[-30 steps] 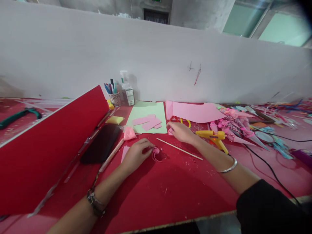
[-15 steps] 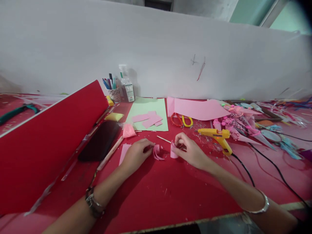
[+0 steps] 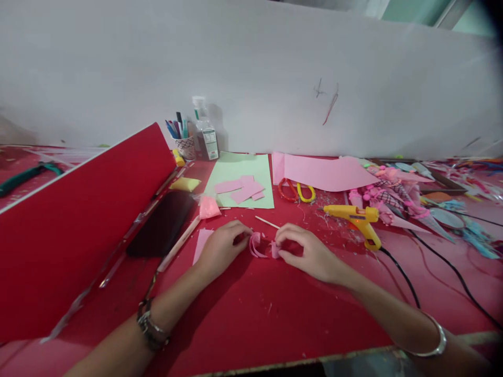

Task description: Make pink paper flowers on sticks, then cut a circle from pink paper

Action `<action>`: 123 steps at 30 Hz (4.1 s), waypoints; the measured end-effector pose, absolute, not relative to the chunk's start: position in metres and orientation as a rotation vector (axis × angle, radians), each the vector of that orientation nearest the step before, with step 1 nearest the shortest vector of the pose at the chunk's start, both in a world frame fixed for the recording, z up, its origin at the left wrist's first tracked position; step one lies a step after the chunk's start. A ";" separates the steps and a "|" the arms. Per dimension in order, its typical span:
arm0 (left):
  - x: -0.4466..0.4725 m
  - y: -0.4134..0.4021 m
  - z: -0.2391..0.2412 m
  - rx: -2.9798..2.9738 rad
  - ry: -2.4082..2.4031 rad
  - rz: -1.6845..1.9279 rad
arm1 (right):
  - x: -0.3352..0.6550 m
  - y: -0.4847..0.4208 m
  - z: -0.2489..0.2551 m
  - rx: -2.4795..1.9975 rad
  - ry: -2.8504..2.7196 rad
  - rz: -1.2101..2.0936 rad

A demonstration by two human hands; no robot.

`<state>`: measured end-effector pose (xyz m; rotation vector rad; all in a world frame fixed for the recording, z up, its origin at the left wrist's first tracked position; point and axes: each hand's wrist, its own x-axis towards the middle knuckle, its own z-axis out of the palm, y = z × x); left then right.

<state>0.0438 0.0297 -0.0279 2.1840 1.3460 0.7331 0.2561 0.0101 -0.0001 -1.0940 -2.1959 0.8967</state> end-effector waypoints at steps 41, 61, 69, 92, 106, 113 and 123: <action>0.050 0.023 -0.029 2.172 1.308 0.707 | 0.253 0.014 -0.016 -1.018 -2.227 0.758; 0.051 0.021 -0.028 2.180 1.264 0.730 | 0.251 0.012 -0.013 -1.062 -2.193 0.783; 0.052 0.021 -0.027 2.172 1.248 0.721 | 0.253 0.014 -0.014 -1.042 -2.192 0.753; 0.051 0.017 -0.015 2.272 1.097 0.748 | 0.253 0.014 -0.015 -1.016 -2.232 0.745; 0.054 0.017 -0.017 2.168 1.118 0.732 | 0.252 0.015 -0.016 -1.022 -2.245 0.689; 0.055 0.017 -0.018 2.186 1.104 0.718 | 0.252 0.014 -0.015 -1.029 -2.253 0.668; 0.056 0.017 -0.017 2.180 1.112 0.727 | 0.252 0.014 -0.016 -1.044 -2.253 0.640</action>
